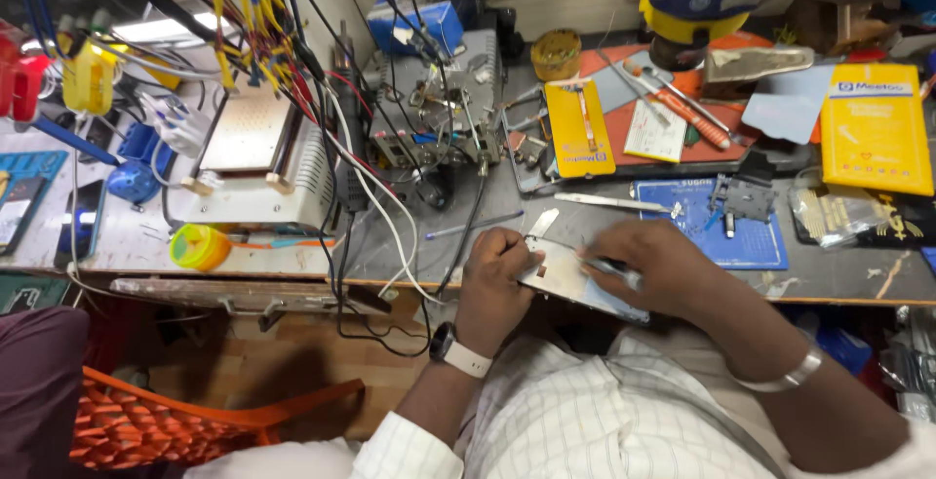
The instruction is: The person works on a disassembled smartphone at a repair bench, using a thin blade to scrape old adhesive and residue from the phone frame. They then use a brush to sweep debris off the frame and a screwdriver to work on the phone's screws.
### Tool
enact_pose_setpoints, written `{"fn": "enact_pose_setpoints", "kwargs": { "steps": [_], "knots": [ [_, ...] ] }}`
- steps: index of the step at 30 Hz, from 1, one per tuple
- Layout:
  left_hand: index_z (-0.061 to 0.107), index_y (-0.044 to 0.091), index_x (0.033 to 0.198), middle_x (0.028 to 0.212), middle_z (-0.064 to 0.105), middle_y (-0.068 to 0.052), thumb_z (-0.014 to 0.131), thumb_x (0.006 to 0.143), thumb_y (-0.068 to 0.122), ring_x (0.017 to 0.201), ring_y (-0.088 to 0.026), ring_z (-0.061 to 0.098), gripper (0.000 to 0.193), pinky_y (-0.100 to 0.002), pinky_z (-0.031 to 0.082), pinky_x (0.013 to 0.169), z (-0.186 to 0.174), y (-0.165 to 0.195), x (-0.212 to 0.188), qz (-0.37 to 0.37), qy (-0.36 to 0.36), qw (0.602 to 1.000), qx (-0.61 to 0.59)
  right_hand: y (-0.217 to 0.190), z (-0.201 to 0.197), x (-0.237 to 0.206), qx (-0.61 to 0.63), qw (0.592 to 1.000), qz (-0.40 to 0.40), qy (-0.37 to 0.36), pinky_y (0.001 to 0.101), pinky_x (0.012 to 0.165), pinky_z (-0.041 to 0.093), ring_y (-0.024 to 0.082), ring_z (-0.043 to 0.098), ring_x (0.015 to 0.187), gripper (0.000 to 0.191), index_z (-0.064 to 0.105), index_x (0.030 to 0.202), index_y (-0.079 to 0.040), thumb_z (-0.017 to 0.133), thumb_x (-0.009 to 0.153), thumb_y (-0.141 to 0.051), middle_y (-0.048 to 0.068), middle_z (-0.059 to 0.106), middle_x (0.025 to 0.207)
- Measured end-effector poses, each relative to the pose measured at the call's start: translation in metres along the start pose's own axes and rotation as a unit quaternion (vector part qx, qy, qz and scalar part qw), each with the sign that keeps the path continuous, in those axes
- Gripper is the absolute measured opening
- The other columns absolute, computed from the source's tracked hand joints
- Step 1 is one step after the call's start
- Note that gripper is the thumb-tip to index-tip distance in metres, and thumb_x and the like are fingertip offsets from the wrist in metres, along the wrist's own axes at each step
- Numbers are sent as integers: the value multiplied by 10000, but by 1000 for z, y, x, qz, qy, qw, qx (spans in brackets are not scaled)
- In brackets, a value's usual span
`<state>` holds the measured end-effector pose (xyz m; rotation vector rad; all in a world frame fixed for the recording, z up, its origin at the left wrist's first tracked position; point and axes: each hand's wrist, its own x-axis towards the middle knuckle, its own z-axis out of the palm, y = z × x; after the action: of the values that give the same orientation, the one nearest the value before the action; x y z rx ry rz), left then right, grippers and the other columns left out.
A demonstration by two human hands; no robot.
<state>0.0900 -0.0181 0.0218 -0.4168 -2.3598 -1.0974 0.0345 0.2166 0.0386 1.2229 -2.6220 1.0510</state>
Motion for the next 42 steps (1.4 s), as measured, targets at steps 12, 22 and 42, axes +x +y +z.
{"fn": "enact_pose_setpoints", "kwargs": {
  "steps": [12, 22, 42],
  "knots": [
    [718, 32, 847, 912, 610, -83, 786, 713, -31, 925, -292, 612, 164, -404, 503, 785, 2, -3, -2, -13, -1, 1000, -2, 1, -13, -36, 9, 999, 43, 25, 331, 737, 602, 246, 754, 804, 239, 769, 978, -68, 804, 752, -138, 91, 774, 901],
    [684, 27, 837, 910, 615, -90, 789, 758, 9, 901, -299, 615, 132, -414, 499, 769, 1, -1, -2, 0, 3, 1000, 7, -4, 0, -2, -18, 1000, 20, 8, 363, 679, 580, 284, 722, 741, 186, 755, 945, -71, 777, 809, -197, 108, 740, 825],
    [713, 37, 865, 927, 615, -98, 749, 711, -36, 942, -303, 604, 175, -416, 493, 794, -2, 5, 4, -10, -2, 1000, 8, 23, -25, -18, 169, 960, 188, 116, 399, 722, 481, 235, 609, 824, 211, 749, 1110, -34, 752, 929, -144, 165, 706, 959]
  ]
}}
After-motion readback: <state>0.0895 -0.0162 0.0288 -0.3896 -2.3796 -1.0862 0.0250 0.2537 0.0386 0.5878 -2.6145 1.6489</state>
